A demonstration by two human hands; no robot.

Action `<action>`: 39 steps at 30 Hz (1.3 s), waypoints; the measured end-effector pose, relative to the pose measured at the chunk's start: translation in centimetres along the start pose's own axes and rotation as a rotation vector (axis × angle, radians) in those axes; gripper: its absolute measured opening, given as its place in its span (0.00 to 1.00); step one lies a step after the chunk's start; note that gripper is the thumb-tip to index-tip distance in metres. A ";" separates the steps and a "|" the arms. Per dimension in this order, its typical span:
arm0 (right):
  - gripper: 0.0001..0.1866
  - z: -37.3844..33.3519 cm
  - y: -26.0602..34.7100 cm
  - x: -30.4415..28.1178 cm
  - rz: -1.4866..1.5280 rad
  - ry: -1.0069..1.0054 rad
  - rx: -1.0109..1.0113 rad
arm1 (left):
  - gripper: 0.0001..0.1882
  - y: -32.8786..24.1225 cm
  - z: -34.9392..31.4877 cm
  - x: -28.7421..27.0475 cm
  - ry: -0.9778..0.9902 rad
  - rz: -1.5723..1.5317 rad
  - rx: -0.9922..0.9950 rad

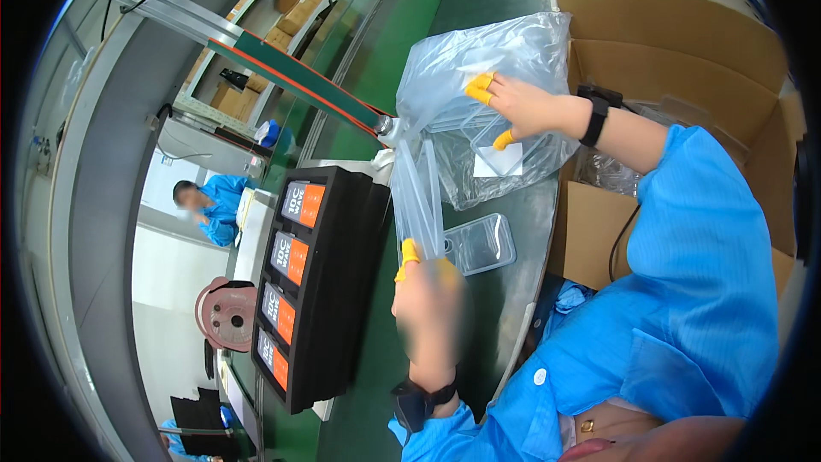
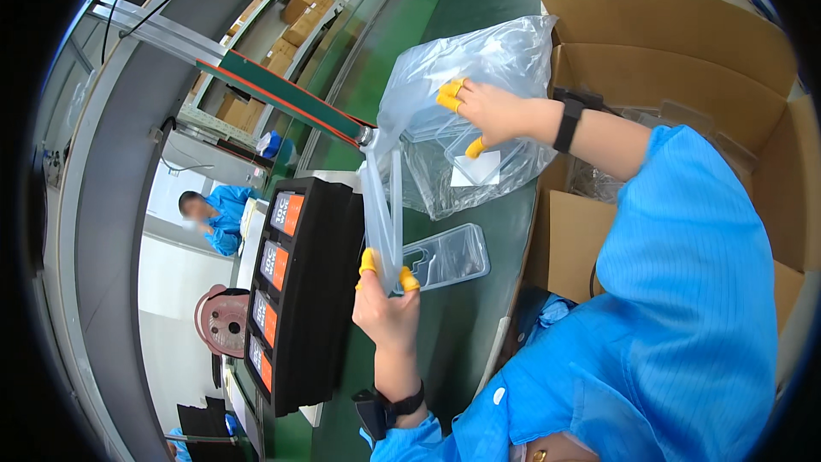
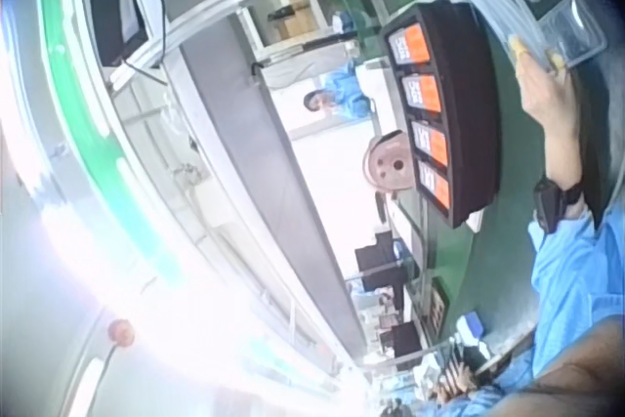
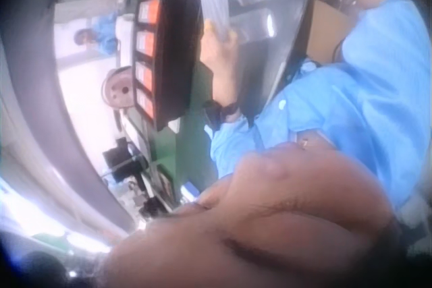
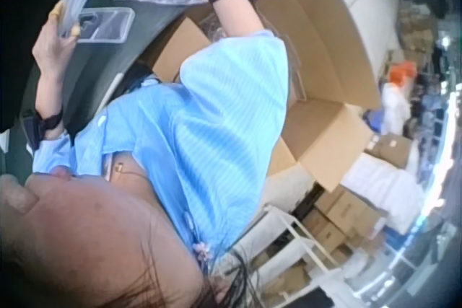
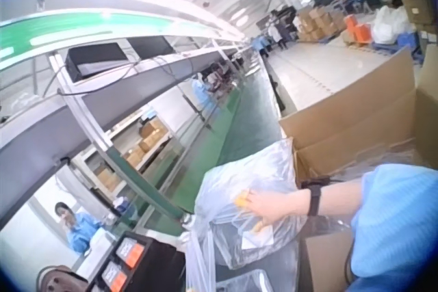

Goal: The recorder is packing mobile phones and clear plastic cases into bags and boxes at a factory workstation.

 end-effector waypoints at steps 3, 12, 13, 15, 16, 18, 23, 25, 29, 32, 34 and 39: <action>0.34 1.6 -3.1 3.4 -0.094 0.337 0.247 | 0.22 -1.1 -1.8 -0.6 0.175 0.118 0.030; 0.30 4.4 -2.3 5.6 0.037 0.548 0.420 | 0.31 -5.5 -3.8 4.3 0.639 -0.012 -0.147; 0.29 4.3 -1.8 5.8 0.018 0.525 0.367 | 0.31 -5.4 -3.4 4.4 0.669 -0.095 -0.177; 0.27 4.2 -1.4 5.9 -0.019 0.559 0.303 | 0.30 -3.9 -3.7 3.9 0.545 -0.215 -0.243; 0.27 4.1 -1.6 5.6 -0.024 0.563 0.304 | 0.29 -2.9 -3.8 3.3 0.427 -0.336 -0.296; 0.28 4.0 -1.7 5.3 -0.040 0.641 0.293 | 0.26 -0.5 -5.0 1.8 0.304 -0.359 -0.411; 0.27 5.8 0.3 1.4 0.009 0.754 0.116 | 0.29 3.4 -13.7 5.5 0.008 -1.044 -1.310; 0.25 6.8 2.6 -0.4 -0.058 0.801 -0.067 | 0.35 1.2 -13.6 6.5 0.067 -0.986 -1.175; 0.25 8.9 4.0 -0.9 -0.260 0.868 -0.210 | 0.41 -1.7 -9.6 7.2 0.236 -0.597 -0.923; 0.24 10.4 4.6 -2.0 -0.268 0.762 -0.365 | 0.40 -1.7 -9.1 8.3 0.204 -0.606 -0.956; 0.23 11.8 5.7 -4.3 -0.181 0.661 -0.460 | 0.38 -1.4 -9.6 8.7 0.175 -0.616 -1.007; 0.24 14.5 5.8 -11.2 0.217 0.494 -0.327 | 0.33 -0.8 -10.1 8.7 0.106 -0.685 -1.029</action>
Point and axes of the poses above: each hand's wrist, its own z-axis towards the middle knuckle, its own x-axis out of the palm, y = z × x, the point moved 5 cm from there along z, towards the middle knuckle, and after that the axes turned 5 degrees about x, right-handed, at the moved point
